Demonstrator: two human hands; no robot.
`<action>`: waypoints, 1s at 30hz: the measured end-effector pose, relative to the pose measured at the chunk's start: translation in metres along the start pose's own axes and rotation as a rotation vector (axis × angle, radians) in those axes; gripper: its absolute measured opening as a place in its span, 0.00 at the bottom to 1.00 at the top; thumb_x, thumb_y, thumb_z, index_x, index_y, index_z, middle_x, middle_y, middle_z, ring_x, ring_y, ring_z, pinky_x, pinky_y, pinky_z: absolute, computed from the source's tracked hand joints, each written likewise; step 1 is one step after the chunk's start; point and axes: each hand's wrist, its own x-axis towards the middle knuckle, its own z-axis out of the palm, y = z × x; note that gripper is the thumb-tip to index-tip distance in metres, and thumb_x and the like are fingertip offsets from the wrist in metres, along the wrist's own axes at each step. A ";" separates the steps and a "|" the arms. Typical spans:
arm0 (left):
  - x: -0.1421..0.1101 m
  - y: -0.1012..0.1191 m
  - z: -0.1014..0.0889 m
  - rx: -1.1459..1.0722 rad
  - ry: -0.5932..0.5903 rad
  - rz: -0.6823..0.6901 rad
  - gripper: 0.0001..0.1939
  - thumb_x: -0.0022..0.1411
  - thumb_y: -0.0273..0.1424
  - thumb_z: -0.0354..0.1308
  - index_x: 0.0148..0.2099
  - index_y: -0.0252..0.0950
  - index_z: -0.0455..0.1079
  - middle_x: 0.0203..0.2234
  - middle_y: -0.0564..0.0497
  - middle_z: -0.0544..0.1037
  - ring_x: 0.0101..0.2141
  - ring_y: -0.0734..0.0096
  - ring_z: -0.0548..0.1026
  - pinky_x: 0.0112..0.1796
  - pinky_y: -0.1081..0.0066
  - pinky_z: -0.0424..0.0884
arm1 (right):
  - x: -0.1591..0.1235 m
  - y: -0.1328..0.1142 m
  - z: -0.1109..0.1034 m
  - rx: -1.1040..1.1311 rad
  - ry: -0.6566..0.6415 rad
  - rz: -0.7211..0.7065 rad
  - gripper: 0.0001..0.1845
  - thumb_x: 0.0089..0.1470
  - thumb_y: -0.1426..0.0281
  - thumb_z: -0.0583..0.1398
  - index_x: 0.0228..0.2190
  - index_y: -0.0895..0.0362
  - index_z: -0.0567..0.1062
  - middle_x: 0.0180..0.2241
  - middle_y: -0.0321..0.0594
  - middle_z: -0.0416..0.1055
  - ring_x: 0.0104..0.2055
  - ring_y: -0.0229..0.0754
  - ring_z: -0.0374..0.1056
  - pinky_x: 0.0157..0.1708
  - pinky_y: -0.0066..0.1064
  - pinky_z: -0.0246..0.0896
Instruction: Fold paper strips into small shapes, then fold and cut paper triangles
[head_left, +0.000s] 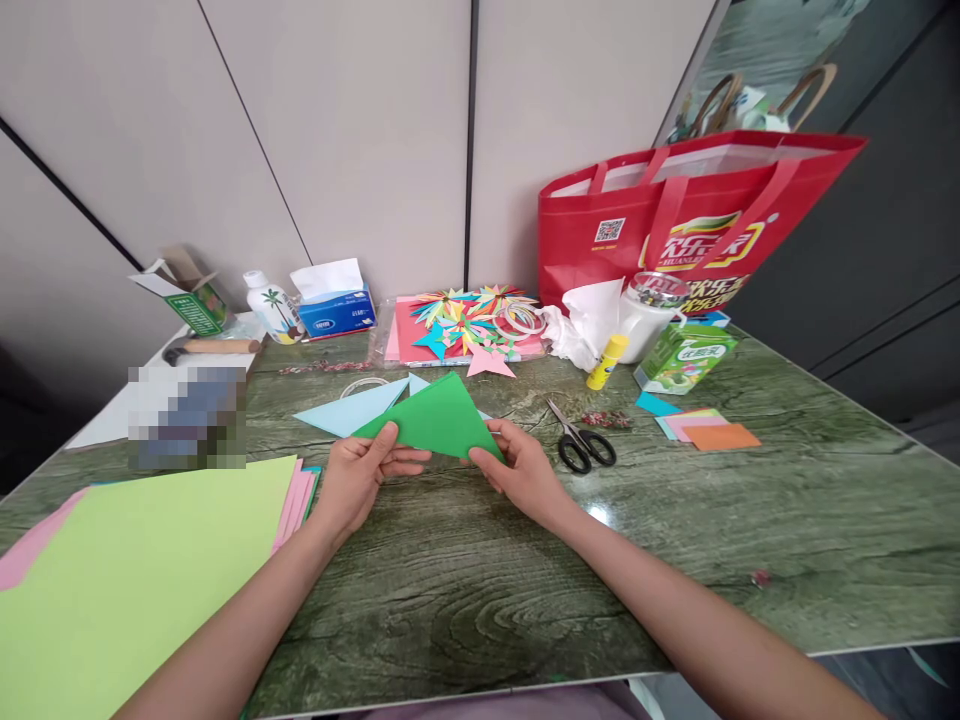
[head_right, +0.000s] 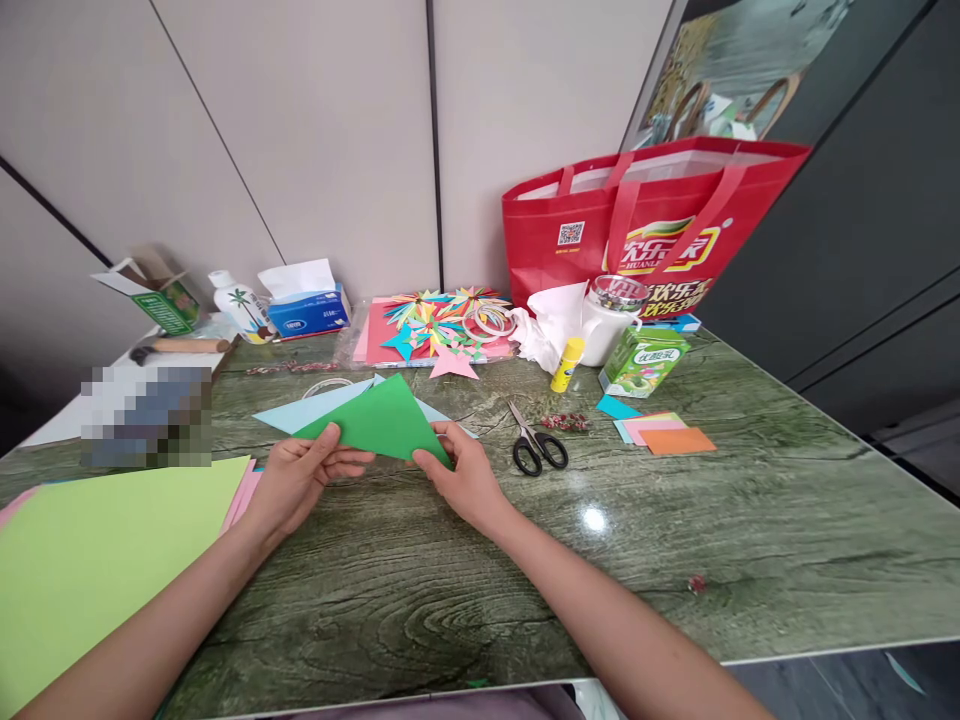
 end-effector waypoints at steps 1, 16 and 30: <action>0.001 0.000 -0.001 -0.008 0.004 0.005 0.17 0.50 0.38 0.62 0.22 0.27 0.73 0.23 0.38 0.80 0.21 0.66 0.77 0.26 0.72 0.73 | 0.000 0.000 0.000 0.017 -0.002 0.004 0.14 0.48 0.62 0.59 0.35 0.56 0.66 0.24 0.35 0.71 0.16 0.30 0.54 0.14 0.22 0.49; 0.008 -0.004 -0.003 -0.174 0.047 -0.004 0.13 0.42 0.35 0.68 0.22 0.30 0.72 0.19 0.47 0.79 0.26 0.64 0.78 0.27 0.71 0.75 | -0.009 -0.008 0.004 -0.144 0.269 -0.186 0.07 0.46 0.66 0.61 0.26 0.58 0.72 0.24 0.37 0.69 0.24 0.35 0.60 0.24 0.26 0.57; 0.008 -0.006 -0.001 -0.276 0.122 -0.089 0.11 0.33 0.29 0.72 0.17 0.30 0.72 0.15 0.50 0.77 0.23 0.69 0.77 0.31 0.72 0.76 | -0.010 -0.007 0.004 -0.147 0.228 -0.197 0.09 0.46 0.66 0.61 0.30 0.57 0.74 0.26 0.38 0.71 0.25 0.37 0.63 0.24 0.27 0.59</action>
